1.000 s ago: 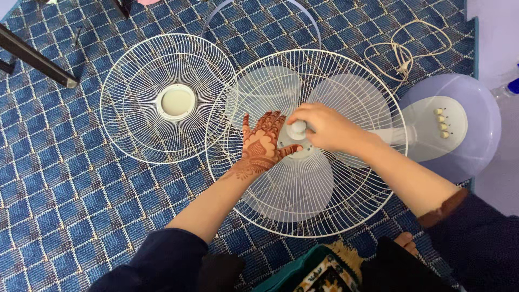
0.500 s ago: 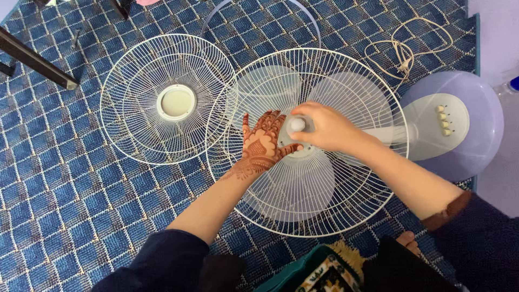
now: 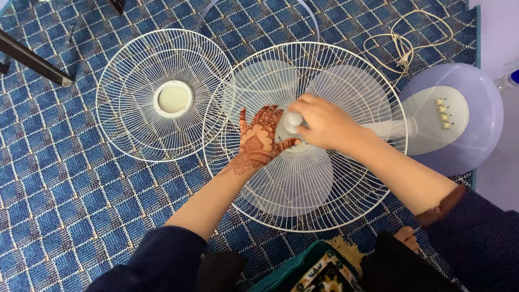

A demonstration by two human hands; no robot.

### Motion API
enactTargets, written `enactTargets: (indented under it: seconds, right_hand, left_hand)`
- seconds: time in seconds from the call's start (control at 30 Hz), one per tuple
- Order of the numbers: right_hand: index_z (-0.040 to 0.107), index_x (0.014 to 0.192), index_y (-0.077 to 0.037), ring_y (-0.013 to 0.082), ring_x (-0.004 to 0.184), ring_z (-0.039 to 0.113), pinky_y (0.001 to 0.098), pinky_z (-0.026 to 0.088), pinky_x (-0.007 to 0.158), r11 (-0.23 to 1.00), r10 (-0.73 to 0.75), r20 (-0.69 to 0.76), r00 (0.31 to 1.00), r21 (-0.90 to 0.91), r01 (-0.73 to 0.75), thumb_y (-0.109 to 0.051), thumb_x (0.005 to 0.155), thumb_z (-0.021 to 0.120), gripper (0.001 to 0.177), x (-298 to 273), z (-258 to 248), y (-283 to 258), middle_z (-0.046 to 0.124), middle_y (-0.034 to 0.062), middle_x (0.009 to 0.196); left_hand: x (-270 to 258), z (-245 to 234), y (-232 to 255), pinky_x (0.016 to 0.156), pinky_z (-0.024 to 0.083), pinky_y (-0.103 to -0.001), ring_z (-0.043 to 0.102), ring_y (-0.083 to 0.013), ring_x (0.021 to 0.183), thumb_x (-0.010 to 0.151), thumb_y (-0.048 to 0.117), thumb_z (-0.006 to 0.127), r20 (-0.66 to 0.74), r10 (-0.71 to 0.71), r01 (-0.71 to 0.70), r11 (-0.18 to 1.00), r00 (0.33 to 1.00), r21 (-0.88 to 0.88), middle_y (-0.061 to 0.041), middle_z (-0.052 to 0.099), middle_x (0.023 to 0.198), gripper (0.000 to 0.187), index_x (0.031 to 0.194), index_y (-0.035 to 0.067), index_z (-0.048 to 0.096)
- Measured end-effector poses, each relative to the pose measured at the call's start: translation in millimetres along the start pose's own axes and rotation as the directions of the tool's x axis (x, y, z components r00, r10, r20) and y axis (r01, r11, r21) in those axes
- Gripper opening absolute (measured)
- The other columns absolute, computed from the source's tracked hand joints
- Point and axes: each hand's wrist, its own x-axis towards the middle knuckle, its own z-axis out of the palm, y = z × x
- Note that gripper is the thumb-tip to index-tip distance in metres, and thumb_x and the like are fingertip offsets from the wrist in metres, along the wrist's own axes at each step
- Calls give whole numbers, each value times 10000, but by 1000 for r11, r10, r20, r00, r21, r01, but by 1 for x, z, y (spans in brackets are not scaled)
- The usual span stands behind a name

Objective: The person reassembles a standing electric fan by attaching the front grille and securing it with a central cap. They then use a cloth to wipe the fan's grille and base.

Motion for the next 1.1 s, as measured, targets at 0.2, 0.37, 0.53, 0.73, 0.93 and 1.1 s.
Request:
enactTargets:
  seconds: [0.2,0.37,0.53,0.73,0.93,1.1]
  right_hand:
    - [660,1061,-51,349,1001,628,461,505,894,1000,-7,-136,991,5,8,-213,824,778,311,-3,7,-5,685,122,1009]
    - [659,1083,-47,314,1009,651,459,502,895,974,-95,-32,995,203,100,-134,802,741,305,2,-3,-3,688,116,1051]
    - [665,1051,-36,329,972,641,431,528,831,996,79,-108,991,-31,-83,-223,801,811,345,-9,8,-9,645,152,1033]
    - [711,1083,-81,276,1020,687,412,549,884,991,-96,-5,995,90,96,-25,814,663,279,-2,7,-5,694,62,1145]
    - [666,1185,-72,311,1006,657,447,540,889,986,159,42,986,52,-161,-221,874,771,360,-7,3,4,648,117,1111]
    - [695,796,-236,285,1147,648,425,531,917,949,-316,26,948,-15,316,-127,730,710,128,5,9,10,695,20,1221]
  left_hand:
    - [-1,2,-1,1194,-14,-674,332,-255,1478,772,825,582,-48,24,-23,999,999,22,-83,459,1538,991,1485,147,462]
    - [-1,3,-1,1180,-18,-669,313,-275,1473,789,839,569,-55,51,-47,997,997,56,-103,445,1540,983,1479,148,458]
    - [2,8,-4,1206,-44,-667,303,-248,1495,793,835,532,43,-18,16,1000,999,26,-66,451,1542,967,1493,174,446]
    - [1,13,-3,1179,-47,-677,287,-277,1488,831,821,499,-11,34,-33,997,999,67,-82,434,1552,920,1491,182,448]
    - [0,9,-3,1200,-45,-673,288,-252,1505,816,830,512,36,-4,2,999,999,41,-64,425,1563,959,1506,169,433]
    - [-5,7,0,1189,-32,-685,303,-264,1495,824,811,523,-43,43,-38,994,998,103,-86,432,1563,931,1488,161,459]
